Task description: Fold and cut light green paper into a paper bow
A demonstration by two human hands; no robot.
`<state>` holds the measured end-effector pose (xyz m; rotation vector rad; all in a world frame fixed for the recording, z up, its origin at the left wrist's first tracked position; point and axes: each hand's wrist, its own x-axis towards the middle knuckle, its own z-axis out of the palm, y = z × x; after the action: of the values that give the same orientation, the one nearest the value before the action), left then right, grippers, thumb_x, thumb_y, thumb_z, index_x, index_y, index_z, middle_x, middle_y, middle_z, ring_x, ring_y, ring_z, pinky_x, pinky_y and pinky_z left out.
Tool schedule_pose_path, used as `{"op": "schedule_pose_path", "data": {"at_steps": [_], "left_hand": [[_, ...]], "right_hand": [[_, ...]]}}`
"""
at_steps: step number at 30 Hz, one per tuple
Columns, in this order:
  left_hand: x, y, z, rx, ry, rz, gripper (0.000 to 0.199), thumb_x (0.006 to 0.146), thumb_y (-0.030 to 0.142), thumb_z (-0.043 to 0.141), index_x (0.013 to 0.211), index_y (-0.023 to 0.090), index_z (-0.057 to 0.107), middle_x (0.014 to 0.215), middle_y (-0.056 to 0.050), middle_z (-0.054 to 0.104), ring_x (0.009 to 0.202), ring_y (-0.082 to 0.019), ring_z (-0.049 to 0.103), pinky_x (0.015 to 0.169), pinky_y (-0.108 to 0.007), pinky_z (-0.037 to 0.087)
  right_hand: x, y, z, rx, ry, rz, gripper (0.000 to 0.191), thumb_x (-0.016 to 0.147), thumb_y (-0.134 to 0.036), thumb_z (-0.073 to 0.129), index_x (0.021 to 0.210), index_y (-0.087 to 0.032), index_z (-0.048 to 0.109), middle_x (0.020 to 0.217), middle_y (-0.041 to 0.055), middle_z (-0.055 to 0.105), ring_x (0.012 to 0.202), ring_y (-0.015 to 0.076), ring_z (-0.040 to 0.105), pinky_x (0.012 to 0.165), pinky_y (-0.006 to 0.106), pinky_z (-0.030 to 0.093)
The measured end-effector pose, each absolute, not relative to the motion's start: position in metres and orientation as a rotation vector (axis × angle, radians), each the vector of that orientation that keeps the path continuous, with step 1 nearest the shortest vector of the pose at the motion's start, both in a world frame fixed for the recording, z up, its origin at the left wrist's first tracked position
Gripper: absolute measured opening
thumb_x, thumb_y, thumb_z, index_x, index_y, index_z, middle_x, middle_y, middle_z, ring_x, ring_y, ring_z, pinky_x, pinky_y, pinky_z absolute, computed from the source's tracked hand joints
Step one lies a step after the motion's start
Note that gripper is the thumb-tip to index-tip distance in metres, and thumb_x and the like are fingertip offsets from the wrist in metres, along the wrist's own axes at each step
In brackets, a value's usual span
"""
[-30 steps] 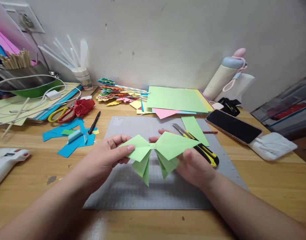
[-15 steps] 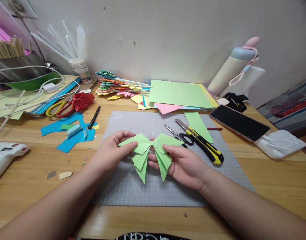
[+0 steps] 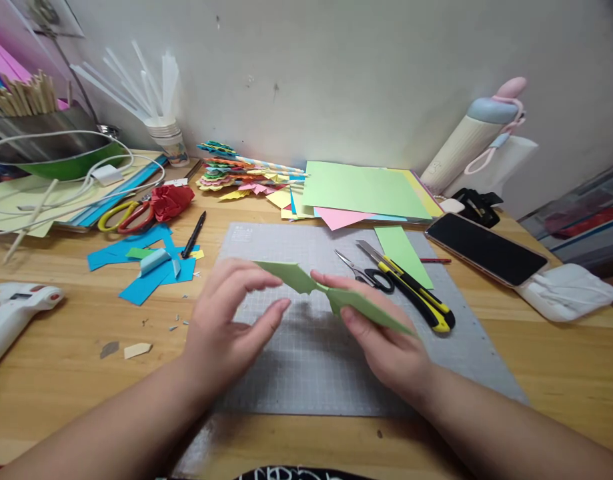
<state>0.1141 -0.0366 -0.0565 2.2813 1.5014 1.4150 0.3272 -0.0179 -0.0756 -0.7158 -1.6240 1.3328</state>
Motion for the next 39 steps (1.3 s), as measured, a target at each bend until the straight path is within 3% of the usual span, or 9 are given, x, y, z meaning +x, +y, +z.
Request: {"op": "schedule_pose_path", "data": {"at_steps": [2,7,10,15,17,23,31,36,39], "left_hand": [[0.118,-0.042,-0.055,2.372,1.447,1.429,0.025,0.081,0.014,0.068,0.101,0.023,0.056,0.089,0.0,0.058,0.082,-0.015,0.055,0.075,-0.031,0.045],[0.118,-0.045,-0.054,2.604,1.648,1.225,0.026,0.081,0.024,0.071,0.104,0.028,0.061,0.107,-0.005,0.06,0.101,-0.025,0.052,0.088,-0.044,0.037],[0.114,-0.043,-0.053,2.69,1.482,1.188,0.014,0.082,0.018,0.069,0.091,0.028,0.064,0.092,0.0,0.068,0.095,-0.023,0.054,0.083,-0.041,0.037],[0.112,-0.045,-0.049,2.695,1.38,1.362,0.013,0.082,0.013,0.067,0.081,0.026,0.065,0.08,0.003,0.07,0.084,-0.02,0.053,0.075,-0.039,0.034],[0.113,-0.046,-0.048,2.69,1.357,1.395,0.012,0.083,0.014,0.066,0.079,0.026,0.064,0.079,0.003,0.07,0.082,-0.019,0.053,0.074,-0.038,0.033],[0.113,-0.046,-0.05,2.714,1.304,1.406,0.01,0.083,0.015,0.067,0.084,0.026,0.067,0.079,0.003,0.07,0.08,-0.018,0.053,0.074,-0.037,0.033],[0.112,-0.035,-0.062,2.804,1.266,1.314,0.019,0.092,0.014,0.054,0.081,0.024,0.066,0.078,0.002,0.068,0.079,-0.016,0.051,0.074,-0.036,0.03],[0.107,-0.022,-0.072,2.772,1.225,0.872,0.017,0.095,0.016,0.048,0.087,0.023,0.062,0.082,0.002,0.066,0.082,-0.016,0.054,0.074,-0.034,0.032],[0.096,-0.016,-0.069,2.667,1.331,0.628,0.026,0.09,0.005,0.044,0.089,0.025,0.061,0.095,0.002,0.067,0.095,-0.017,0.056,0.082,-0.036,0.032]], "right_hand": [[0.329,-0.022,-0.075,-0.669,-1.859,1.127,0.044,0.095,-0.014,0.049,0.134,-0.034,0.05,0.138,-0.0018,0.056,0.128,0.0158,0.049,0.111,0.036,0.036],[0.328,-0.027,-0.082,-0.68,-1.993,1.045,0.054,0.093,-0.011,0.049,0.141,-0.03,0.033,0.134,0.0021,0.059,0.124,0.0136,0.053,0.106,0.034,0.042],[0.327,-0.024,-0.086,-0.589,-2.069,0.889,0.05,0.09,-0.011,0.052,0.135,-0.026,0.035,0.136,0.0071,0.056,0.126,0.0166,0.052,0.107,0.039,0.041],[0.331,-0.017,-0.078,-0.535,-2.23,0.484,0.028,0.086,-0.013,0.06,0.11,-0.023,0.049,0.134,0.0099,0.059,0.13,0.0253,0.047,0.115,0.06,0.013],[0.332,-0.016,-0.073,-0.529,-2.238,0.338,0.018,0.087,-0.01,0.056,0.1,-0.022,0.053,0.131,0.0099,0.061,0.128,0.0261,0.048,0.113,0.064,0.013],[0.331,-0.02,-0.069,-0.523,-2.184,0.215,0.015,0.089,-0.008,0.051,0.094,-0.02,0.058,0.124,0.0095,0.066,0.121,0.0264,0.055,0.11,0.068,0.016],[0.328,-0.019,-0.076,-0.526,-2.295,0.114,0.014,0.089,-0.009,0.054,0.092,-0.021,0.06,0.119,0.0022,0.069,0.118,0.0226,0.056,0.113,0.063,0.014],[0.328,-0.019,-0.074,-0.575,-2.494,0.16,0.013,0.088,-0.018,0.058,0.099,-0.023,0.062,0.124,0.0054,0.066,0.122,0.0235,0.053,0.112,0.055,0.017],[0.331,-0.019,-0.068,-0.563,-2.594,0.348,0.025,0.082,-0.019,0.057,0.106,-0.024,0.06,0.128,0.0059,0.062,0.125,0.0264,0.05,0.11,0.056,0.013]]}}
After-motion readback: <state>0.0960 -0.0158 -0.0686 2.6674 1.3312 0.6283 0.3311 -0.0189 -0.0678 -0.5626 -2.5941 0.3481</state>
